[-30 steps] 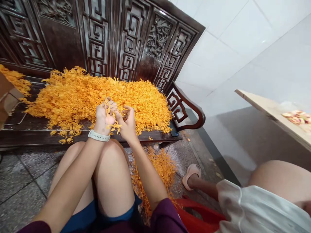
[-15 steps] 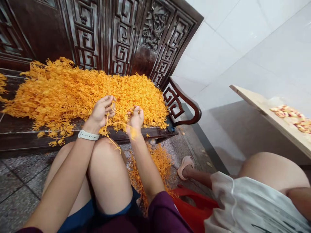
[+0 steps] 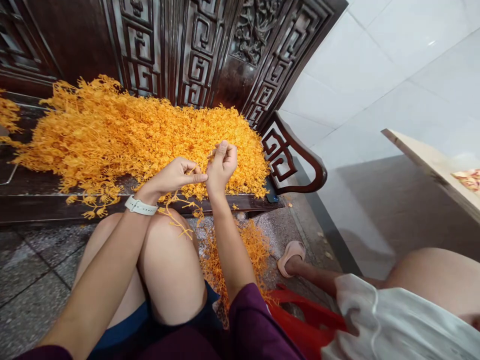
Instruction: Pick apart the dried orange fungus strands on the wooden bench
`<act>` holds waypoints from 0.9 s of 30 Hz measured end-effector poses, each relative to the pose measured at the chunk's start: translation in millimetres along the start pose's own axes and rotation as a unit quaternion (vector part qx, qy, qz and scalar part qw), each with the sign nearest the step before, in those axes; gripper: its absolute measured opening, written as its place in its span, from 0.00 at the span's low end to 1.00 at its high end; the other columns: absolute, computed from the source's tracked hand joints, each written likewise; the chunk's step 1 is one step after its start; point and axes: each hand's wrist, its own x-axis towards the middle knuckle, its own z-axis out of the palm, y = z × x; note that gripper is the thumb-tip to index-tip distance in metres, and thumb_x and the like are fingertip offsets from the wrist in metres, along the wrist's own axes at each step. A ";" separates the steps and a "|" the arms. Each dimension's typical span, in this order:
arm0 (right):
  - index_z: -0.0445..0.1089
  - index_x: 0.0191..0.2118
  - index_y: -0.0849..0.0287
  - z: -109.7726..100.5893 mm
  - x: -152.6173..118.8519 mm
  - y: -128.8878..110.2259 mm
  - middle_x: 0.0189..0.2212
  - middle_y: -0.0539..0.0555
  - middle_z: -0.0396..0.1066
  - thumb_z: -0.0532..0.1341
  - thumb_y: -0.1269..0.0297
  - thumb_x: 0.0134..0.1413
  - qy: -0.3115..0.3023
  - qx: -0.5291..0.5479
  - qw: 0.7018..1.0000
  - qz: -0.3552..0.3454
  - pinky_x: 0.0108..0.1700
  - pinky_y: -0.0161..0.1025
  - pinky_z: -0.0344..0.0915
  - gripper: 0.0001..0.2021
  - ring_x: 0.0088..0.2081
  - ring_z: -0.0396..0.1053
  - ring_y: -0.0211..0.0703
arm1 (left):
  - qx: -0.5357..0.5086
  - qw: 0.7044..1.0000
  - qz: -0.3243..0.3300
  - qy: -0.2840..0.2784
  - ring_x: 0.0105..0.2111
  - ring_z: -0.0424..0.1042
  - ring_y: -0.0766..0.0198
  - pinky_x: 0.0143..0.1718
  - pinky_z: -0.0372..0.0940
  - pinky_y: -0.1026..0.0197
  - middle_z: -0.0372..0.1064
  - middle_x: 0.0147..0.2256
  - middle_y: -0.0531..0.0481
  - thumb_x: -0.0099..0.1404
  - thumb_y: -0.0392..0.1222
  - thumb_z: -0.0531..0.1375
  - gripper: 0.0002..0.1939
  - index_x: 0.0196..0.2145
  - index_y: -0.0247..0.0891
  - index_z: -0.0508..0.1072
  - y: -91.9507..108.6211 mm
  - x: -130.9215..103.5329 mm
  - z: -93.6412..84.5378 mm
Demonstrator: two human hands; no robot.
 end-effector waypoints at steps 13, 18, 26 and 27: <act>0.67 0.33 0.52 -19.5 -10.4 -14.0 0.27 0.48 0.62 0.62 0.40 0.64 -0.146 -0.026 0.989 0.010 0.31 0.37 0.61 0.20 0.28 0.59 0.36 | -0.005 0.998 0.031 -0.049 0.21 0.51 0.68 0.23 0.47 0.63 0.56 0.19 0.53 0.63 0.66 0.67 0.30 0.19 0.38 0.69 10.4 -1.3 8.6; 0.63 0.30 0.53 -32.9 -1.6 -13.2 0.23 0.45 0.57 0.63 0.38 0.63 -0.153 0.025 0.987 0.043 0.22 0.34 0.51 0.24 0.21 0.52 0.32 | -0.051 0.998 0.029 0.022 0.20 0.49 0.67 0.23 0.46 0.61 0.52 0.19 0.54 0.68 0.67 0.61 0.33 0.18 0.39 0.62 6.1 -1.4 11.2; 0.67 0.30 0.53 -40.8 -51.8 -64.1 0.26 0.47 0.60 0.62 0.49 0.69 -0.057 0.023 0.992 -0.108 0.21 0.34 0.55 0.18 0.21 0.56 0.31 | 0.136 0.974 0.149 0.102 0.22 0.49 0.66 0.27 0.42 0.57 0.49 0.19 0.55 0.70 0.65 0.60 0.33 0.19 0.39 0.55 26.0 -3.5 20.3; 0.67 0.30 0.53 -42.7 -54.3 -72.3 0.26 0.47 0.60 0.62 0.49 0.70 -0.053 0.035 0.992 -0.113 0.20 0.34 0.54 0.18 0.20 0.55 0.31 | 0.143 0.972 0.168 0.086 0.22 0.49 0.66 0.27 0.42 0.57 0.48 0.19 0.56 0.71 0.64 0.59 0.33 0.19 0.39 0.54 30.4 -3.3 24.9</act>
